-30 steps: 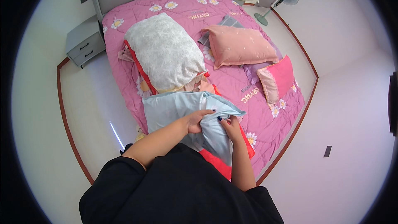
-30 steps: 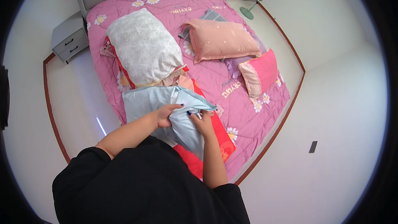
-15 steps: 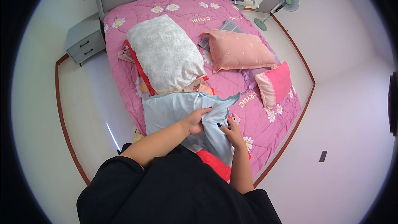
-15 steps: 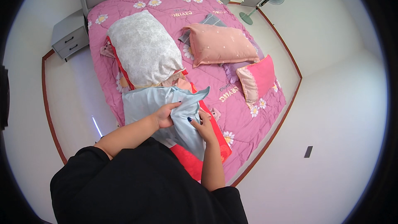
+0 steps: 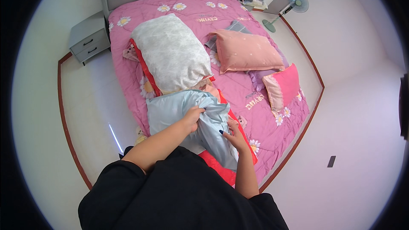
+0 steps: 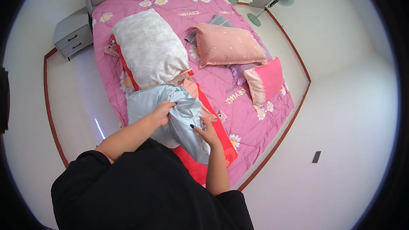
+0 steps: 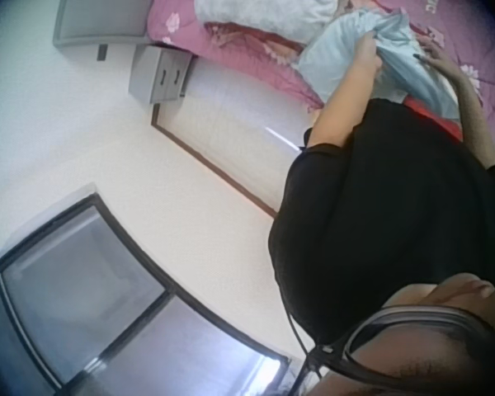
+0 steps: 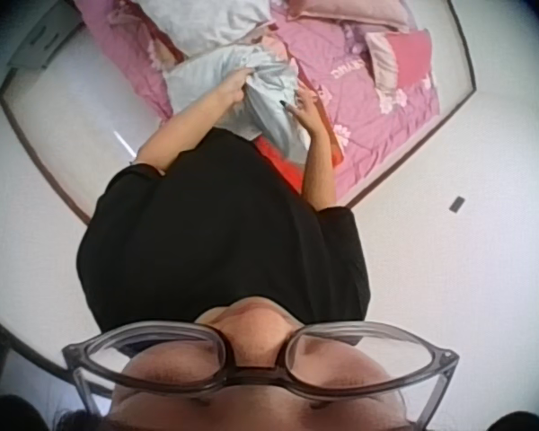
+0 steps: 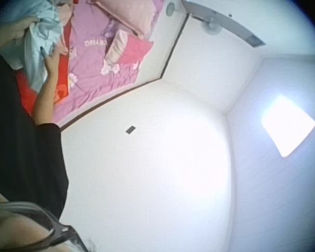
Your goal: The person puts a pillowcase onto a pillow by hand on a bed. The person gathers the pillowcase, inserts the pillow into the opening, and smooths the case over the pillow surface.
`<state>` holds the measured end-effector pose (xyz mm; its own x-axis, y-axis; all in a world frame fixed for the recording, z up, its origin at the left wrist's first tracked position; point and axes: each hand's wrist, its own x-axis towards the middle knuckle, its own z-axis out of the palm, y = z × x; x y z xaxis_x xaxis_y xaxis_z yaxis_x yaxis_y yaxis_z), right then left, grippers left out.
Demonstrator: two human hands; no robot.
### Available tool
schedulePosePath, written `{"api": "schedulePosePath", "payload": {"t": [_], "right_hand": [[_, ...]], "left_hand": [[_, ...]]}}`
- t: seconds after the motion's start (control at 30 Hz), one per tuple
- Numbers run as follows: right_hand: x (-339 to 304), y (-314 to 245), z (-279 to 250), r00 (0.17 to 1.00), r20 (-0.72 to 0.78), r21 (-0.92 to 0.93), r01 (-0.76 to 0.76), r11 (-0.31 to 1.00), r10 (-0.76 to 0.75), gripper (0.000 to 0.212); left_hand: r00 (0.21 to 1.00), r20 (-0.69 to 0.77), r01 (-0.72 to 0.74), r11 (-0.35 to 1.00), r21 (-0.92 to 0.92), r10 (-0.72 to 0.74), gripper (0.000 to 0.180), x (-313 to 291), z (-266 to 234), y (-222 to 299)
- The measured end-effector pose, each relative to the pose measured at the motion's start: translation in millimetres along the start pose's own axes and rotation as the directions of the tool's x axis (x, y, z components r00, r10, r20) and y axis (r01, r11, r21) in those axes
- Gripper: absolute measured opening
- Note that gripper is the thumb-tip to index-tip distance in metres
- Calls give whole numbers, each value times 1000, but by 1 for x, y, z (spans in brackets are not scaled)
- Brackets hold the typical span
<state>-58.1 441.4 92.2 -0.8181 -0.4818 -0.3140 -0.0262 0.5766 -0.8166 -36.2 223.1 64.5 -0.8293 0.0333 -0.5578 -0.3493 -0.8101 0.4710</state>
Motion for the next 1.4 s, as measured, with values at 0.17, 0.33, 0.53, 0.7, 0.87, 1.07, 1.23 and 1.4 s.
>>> {"api": "schedulePosePath", "payload": {"t": [0.17, 0.33, 0.53, 0.7, 0.87, 1.07, 1.23, 1.4], "right_hand": [[-17, 21, 4, 995, 59, -66, -77, 995, 81, 99], [-16, 31, 40, 1000, -14, -235, -16, 972, 13, 97], [-16, 35, 52, 990, -91, -81, 104, 991, -111, 96], [-31, 55, 52, 974, -92, -113, 197, 974, -207, 107], [-43, 25, 58, 942, -324, -184, 31, 982, -90, 97], [-45, 18, 47, 811, -443, -447, 170, 878, -382, 81], [-32, 9, 36, 758, -537, -422, 139, 896, -371, 63], [-27, 15, 16, 726, -620, -440, -7, 898, -299, 31]], "left_hand": [[981, -76, -159, 962, 220, 180, 18, 12, -20, -9], [985, -67, -115, 904, 411, 156, 26, 10, -28, -16], [936, -181, -15, 547, 837, 303, 39, 7, -25, -22], [991, -136, 65, 888, 456, -3, 33, 1, -22, -24], [999, 11, 43, 994, 100, -45, 30, -6, -15, -28], [961, 263, 147, 965, -216, -88, 39, -22, 8, -19], [925, 374, 174, 953, -247, -72, 31, -20, 12, -19], [976, 219, 4, 1000, -13, -1, 21, -13, -1, -21]]}}
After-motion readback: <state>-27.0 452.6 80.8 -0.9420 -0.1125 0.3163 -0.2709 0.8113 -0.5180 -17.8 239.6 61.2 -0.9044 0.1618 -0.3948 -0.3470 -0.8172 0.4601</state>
